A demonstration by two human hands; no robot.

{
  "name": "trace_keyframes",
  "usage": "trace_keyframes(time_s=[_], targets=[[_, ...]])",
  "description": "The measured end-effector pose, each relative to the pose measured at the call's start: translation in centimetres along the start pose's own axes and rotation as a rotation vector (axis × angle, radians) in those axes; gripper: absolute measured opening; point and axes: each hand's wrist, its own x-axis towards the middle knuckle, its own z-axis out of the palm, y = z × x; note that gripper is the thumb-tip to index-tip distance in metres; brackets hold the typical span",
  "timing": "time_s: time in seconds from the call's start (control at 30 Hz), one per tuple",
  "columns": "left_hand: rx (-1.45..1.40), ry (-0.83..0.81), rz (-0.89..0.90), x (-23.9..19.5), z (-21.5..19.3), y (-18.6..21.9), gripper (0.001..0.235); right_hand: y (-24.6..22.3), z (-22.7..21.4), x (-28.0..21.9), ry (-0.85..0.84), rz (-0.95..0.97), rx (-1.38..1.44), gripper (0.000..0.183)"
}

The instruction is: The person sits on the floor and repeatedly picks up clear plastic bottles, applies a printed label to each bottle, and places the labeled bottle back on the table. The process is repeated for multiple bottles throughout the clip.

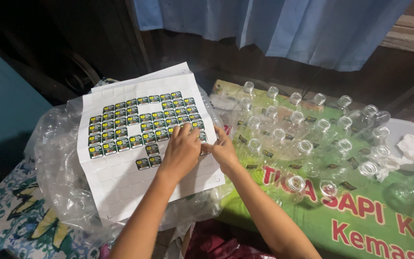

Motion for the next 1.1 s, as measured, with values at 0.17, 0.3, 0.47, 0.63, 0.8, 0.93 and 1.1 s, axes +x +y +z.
trace_keyframes(time_s=[0.17,0.3,0.47,0.63,0.8,0.93,1.1], targets=[[0.092,-0.039,0.159,0.8,-0.6,-0.5,0.013,0.5,-0.3,0.2,0.008,-0.005,0.005,0.072],[0.133,-0.043,0.277,1.0,-0.9,-1.0,0.013,1.0,-0.4,0.4,0.001,-0.023,0.016,0.07],[0.223,-0.065,0.411,1.3,-0.9,-1.4,0.013,1.7,-0.7,0.8,0.003,-0.067,-0.003,0.069],[0.202,-0.021,0.462,1.5,-0.8,-1.9,0.013,1.7,-0.7,0.9,0.021,-0.055,-0.016,0.07],[0.19,0.0,0.457,1.4,-0.8,-2.4,0.009,1.5,-0.7,0.7,0.028,-0.02,-0.039,0.069],[0.19,0.013,0.459,1.3,-0.6,-2.4,0.007,1.6,-0.6,0.8,0.015,-0.045,0.004,0.069],[0.164,0.014,0.446,1.4,-0.1,-2.5,0.006,1.4,-0.5,0.8,0.022,-0.037,0.025,0.071]])
